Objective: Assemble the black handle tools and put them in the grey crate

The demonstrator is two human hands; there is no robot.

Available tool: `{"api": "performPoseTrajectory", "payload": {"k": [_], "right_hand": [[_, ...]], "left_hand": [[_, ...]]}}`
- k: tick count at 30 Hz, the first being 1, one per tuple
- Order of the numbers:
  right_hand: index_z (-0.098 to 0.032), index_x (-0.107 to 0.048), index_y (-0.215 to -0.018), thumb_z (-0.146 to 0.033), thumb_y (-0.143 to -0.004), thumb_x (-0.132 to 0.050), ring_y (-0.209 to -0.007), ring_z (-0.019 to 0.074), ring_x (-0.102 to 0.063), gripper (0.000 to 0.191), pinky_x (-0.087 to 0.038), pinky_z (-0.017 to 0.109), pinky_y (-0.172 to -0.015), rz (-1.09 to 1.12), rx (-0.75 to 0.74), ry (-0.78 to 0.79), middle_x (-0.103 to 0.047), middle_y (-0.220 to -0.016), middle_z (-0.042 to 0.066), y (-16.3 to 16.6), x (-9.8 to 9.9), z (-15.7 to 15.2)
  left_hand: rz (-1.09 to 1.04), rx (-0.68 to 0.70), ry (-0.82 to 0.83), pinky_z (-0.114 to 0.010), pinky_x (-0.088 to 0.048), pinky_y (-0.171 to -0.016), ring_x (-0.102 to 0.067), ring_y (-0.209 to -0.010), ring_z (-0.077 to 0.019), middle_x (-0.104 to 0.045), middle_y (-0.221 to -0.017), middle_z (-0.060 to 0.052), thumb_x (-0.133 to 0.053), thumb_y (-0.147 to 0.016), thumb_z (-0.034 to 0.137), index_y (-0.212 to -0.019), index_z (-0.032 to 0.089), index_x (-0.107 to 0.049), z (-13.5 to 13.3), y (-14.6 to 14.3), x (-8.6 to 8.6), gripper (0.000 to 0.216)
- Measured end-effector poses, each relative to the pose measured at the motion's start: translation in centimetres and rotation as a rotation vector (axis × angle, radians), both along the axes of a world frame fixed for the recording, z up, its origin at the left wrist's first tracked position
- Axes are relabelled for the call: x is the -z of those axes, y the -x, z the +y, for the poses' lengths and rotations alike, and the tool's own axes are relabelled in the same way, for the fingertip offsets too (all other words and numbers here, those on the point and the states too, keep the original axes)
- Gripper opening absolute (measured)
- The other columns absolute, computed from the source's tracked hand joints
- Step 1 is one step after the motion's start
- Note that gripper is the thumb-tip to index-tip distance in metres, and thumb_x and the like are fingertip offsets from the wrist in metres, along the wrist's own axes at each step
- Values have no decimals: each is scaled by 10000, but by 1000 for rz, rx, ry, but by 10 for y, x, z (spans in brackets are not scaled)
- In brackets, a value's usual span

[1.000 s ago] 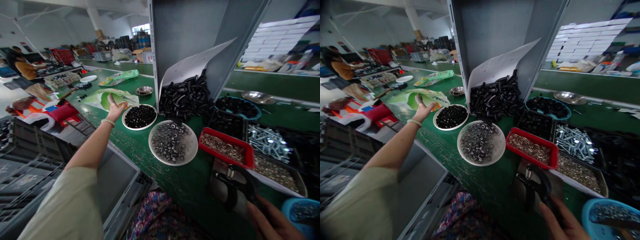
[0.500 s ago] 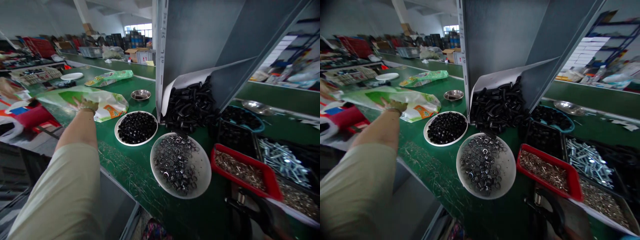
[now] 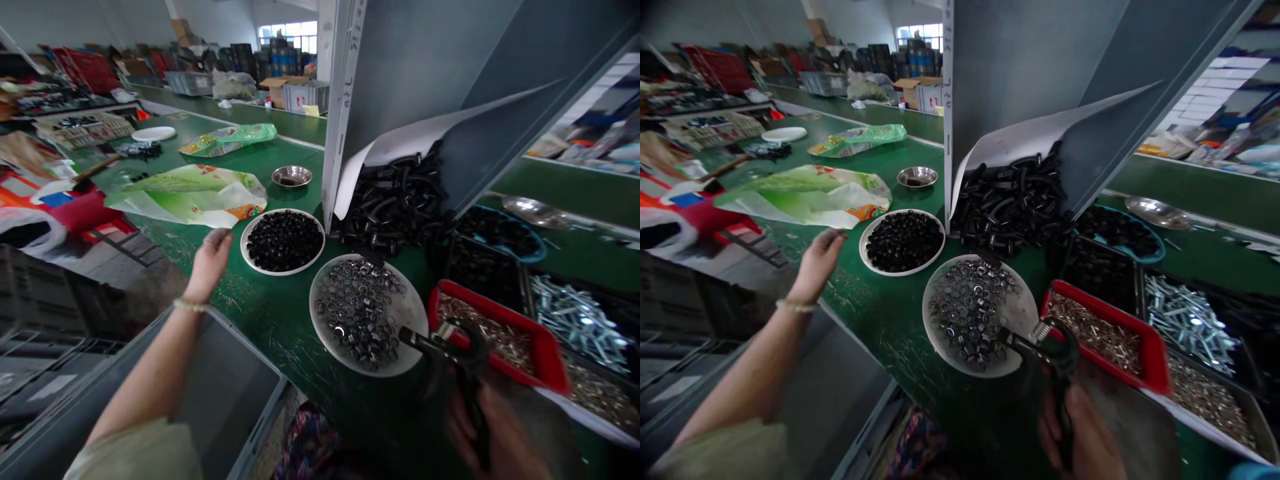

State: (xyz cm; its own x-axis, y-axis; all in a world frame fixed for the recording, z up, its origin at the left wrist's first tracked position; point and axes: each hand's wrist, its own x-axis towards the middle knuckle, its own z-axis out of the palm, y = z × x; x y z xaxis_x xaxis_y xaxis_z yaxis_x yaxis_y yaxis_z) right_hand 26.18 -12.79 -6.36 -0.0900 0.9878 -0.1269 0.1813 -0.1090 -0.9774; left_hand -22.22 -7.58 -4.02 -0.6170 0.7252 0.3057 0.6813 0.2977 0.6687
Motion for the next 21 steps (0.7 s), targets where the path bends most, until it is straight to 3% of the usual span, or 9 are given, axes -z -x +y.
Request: {"api": "performPoseTrajectory", "payload": {"k": [2,4,5,7,9,12,16,18,21], "right_hand": [[-223,-528,-932,-606,-895,-439,-350,86,-361,395,-311,212,-333,230,-38,139,-402,-530,-61,36,-3,0],[-219,-505,-919,-640,-872,-458,-364,79,-352,426,-294,204,-336,298,-112,174,-404,-548,-70,72,-1,-3],[-222,-502,-944,-644,-877,-445,-374,85,-372,431,-317,212,-345,281,-176,173,-417,-563,-69,86,2,-4],[-224,-510,-1050,-598,-887,-457,-492,124,-509,412,-454,258,-446,179,-345,88,-529,-683,-26,101,6,-7],[-215,-498,-1198,-501,-868,-533,-773,186,-621,438,-547,337,-692,29,-461,-88,-613,-930,57,97,7,-9],[-199,-481,-1313,-385,-849,-570,-1053,233,-581,508,-492,406,-930,-169,-484,-266,-581,-1160,118,56,5,-13],[-224,-596,-1189,-407,-904,-492,-1024,229,-610,354,-492,404,-935,-294,-406,-219,-629,-1117,89,-23,3,-27],[-234,-626,-1137,-437,-910,-485,-1033,233,-617,336,-487,399,-944,-326,-319,-183,-652,-1122,79,-61,5,-37],[-226,-649,-1110,-465,-916,-470,-946,227,-641,355,-510,381,-885,-353,-195,-129,-691,-1004,67,-108,9,-54]], "left_hand": [[-431,389,-101,-394,-508,-960,-605,-1107,-231,-622,-1226,-104,-431,-957,386,-1328,190,-489,-38,-86,21,424],[-729,743,0,-397,-537,-910,-614,-1078,-252,-615,-1209,-109,-626,-841,420,-1334,236,-488,-69,-166,42,544],[-812,813,20,-396,-547,-877,-626,-1035,-251,-633,-1150,-107,-656,-815,415,-1309,232,-506,-80,-195,51,547],[-837,783,60,-383,-556,-819,-639,-954,-241,-656,-1034,-87,-652,-809,399,-1238,223,-541,-94,-225,63,477],[-664,599,83,-386,-549,-810,-638,-922,-245,-658,-974,-77,-628,-812,385,-1163,207,-561,-97,-217,68,399],[-229,369,164,-425,-507,-900,-633,-975,-288,-662,-993,-105,-664,-769,352,-1065,179,-581,-88,-167,65,352],[71,290,327,-441,-493,-909,-647,-998,-320,-678,-1009,-140,-629,-805,342,-1153,167,-553,-73,-126,57,397],[148,261,373,-451,-501,-885,-655,-960,-327,-680,-955,-144,-565,-838,338,-1161,169,-561,-68,-125,60,364],[275,220,300,-494,-486,-917,-628,-999,-360,-651,-973,-166,-552,-788,329,-1103,174,-616,-66,-129,74,358]]}}
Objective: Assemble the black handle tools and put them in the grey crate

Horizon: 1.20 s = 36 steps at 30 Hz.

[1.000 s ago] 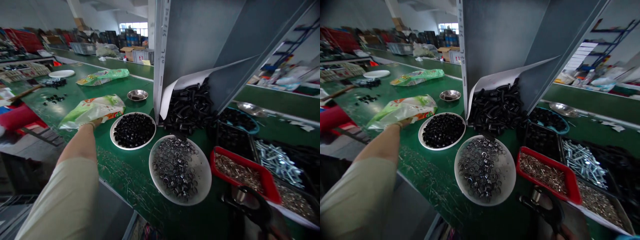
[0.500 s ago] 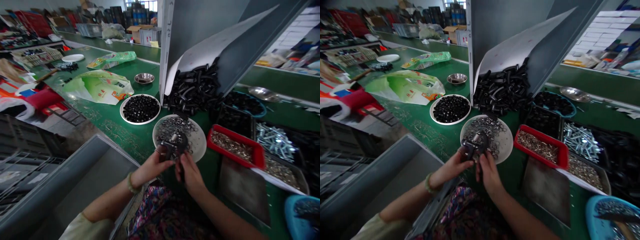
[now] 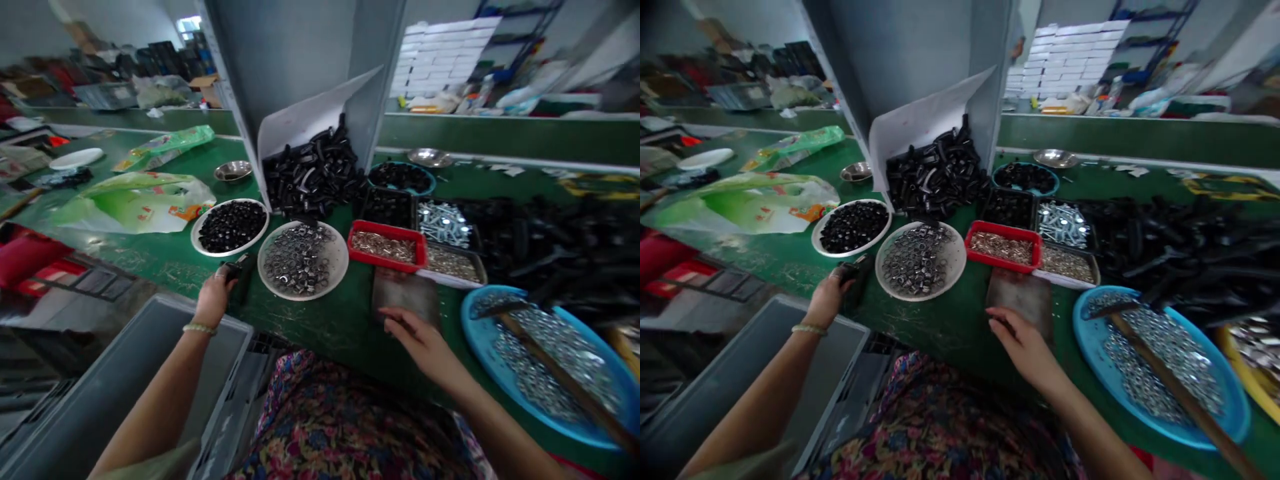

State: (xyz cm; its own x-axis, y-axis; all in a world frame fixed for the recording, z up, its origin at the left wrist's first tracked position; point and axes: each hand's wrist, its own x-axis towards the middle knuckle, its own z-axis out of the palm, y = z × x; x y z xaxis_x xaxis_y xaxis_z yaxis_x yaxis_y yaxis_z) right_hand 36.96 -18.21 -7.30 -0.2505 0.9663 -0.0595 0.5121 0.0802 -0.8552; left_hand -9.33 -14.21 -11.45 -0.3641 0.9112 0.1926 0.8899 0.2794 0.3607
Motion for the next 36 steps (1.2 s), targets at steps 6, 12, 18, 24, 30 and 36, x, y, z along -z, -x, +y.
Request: {"api": "performPoseTrajectory", "payload": {"k": [6,12,18,24,30,36], "right_hand": [[-221,-661,-1054,-389,-912,-484,-868,209,-654,283,-522,348,-800,-41,144,-58,-701,-941,47,-78,-1,-11],[-161,-673,-999,-276,-946,-457,-968,203,-632,250,-468,325,-895,-500,336,-269,-699,-1023,88,-150,-34,88],[-37,-671,-1052,-283,-939,-508,-1048,259,-627,316,-458,345,-888,-823,318,-125,-662,-1124,231,-154,-39,201],[-37,-707,-1033,-104,-828,-575,-1046,285,-655,253,-479,336,-874,-973,280,21,-676,-1107,252,-156,-33,230],[-58,-708,-996,-131,-778,-588,-1007,320,-667,260,-496,343,-807,-986,225,-8,-688,-1064,245,-165,-40,226],[-209,-643,-782,-328,-791,-567,-551,214,-635,142,-464,315,-531,-418,410,-313,-665,-619,49,-183,-38,183]], "left_hand": [[53,-104,113,-633,-422,-941,-511,-1183,-444,-624,-1165,-80,-447,-671,579,-1189,362,-584,6,12,10,579],[11,318,-301,-612,-379,-1037,-511,-1209,-367,-640,-1178,30,-425,-812,563,-1154,408,-598,58,-108,-73,414],[-40,994,-31,-334,-447,-1006,-617,-1063,-222,-691,-1072,-82,-474,-892,277,-974,171,-693,196,-339,-97,257],[80,926,130,-356,-484,-924,-646,-1020,-250,-682,-1039,-147,-576,-844,151,-973,126,-682,265,-436,-75,169],[100,839,231,-408,-492,-938,-631,-1061,-243,-652,-1124,-152,-600,-868,174,-1084,107,-634,264,-441,-71,228],[-75,817,197,-406,-462,-981,-604,-1090,-239,-615,-1199,-137,-494,-919,141,-1150,118,-636,254,-431,-80,272]]}}
